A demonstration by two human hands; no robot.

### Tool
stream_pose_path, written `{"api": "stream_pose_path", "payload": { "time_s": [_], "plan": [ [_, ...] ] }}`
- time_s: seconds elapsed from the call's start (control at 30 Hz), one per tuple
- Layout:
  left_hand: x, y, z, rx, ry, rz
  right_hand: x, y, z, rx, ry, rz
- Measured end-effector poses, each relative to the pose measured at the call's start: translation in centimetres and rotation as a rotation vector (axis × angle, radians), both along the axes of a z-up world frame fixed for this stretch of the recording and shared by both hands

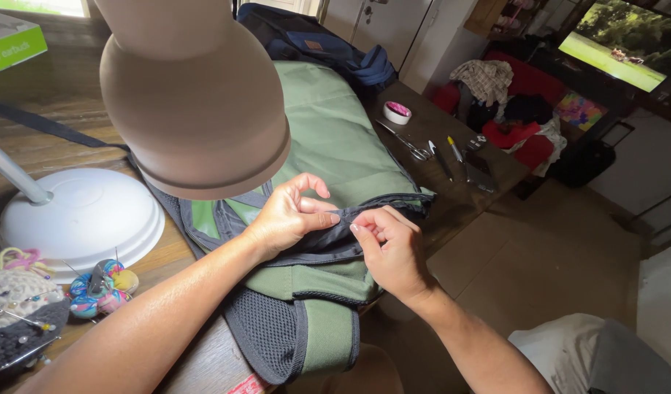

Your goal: Hand-sewing a seam on a green backpack using a needle and thread

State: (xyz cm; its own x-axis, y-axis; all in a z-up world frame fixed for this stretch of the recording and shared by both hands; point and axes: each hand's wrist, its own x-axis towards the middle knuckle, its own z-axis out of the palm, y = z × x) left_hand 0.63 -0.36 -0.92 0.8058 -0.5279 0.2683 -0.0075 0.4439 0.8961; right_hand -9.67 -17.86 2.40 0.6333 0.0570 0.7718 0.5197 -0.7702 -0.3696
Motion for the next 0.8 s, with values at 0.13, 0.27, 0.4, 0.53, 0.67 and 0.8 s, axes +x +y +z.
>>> {"api": "stream_pose_path", "payload": {
  "time_s": [0.13, 0.27, 0.4, 0.53, 0.67, 0.8],
  "plan": [
    [0.2, 0.1, -0.2, 0.011, -0.006, -0.001, 0.4, -0.3, -0.5, 0.162, 0.032, 0.080],
    [0.1, 0.0, -0.1, -0.001, -0.005, -0.001, -0.1, -0.7, -0.6, 0.114, 0.009, 0.043],
    [0.2, -0.1, -0.2, 0.002, 0.007, -0.009, -0.5, -0.4, -0.4, 0.038, -0.039, 0.018],
    [0.2, -0.1, -0.2, 0.011, -0.021, -0.002, -0.9, 0.3, 0.2, 0.006, 0.001, 0.049],
    [0.9, -0.4, -1.0, 0.017, -0.041, -0.001, -0.9, -0.1, -0.4, 0.148, 0.040, 0.136],
    [1.0, -0.7, -1.8, 0.089, -0.079, -0.005, 0.2, 0.3, -1.2, 0.773, 0.334, 0.390]
  ]
}}
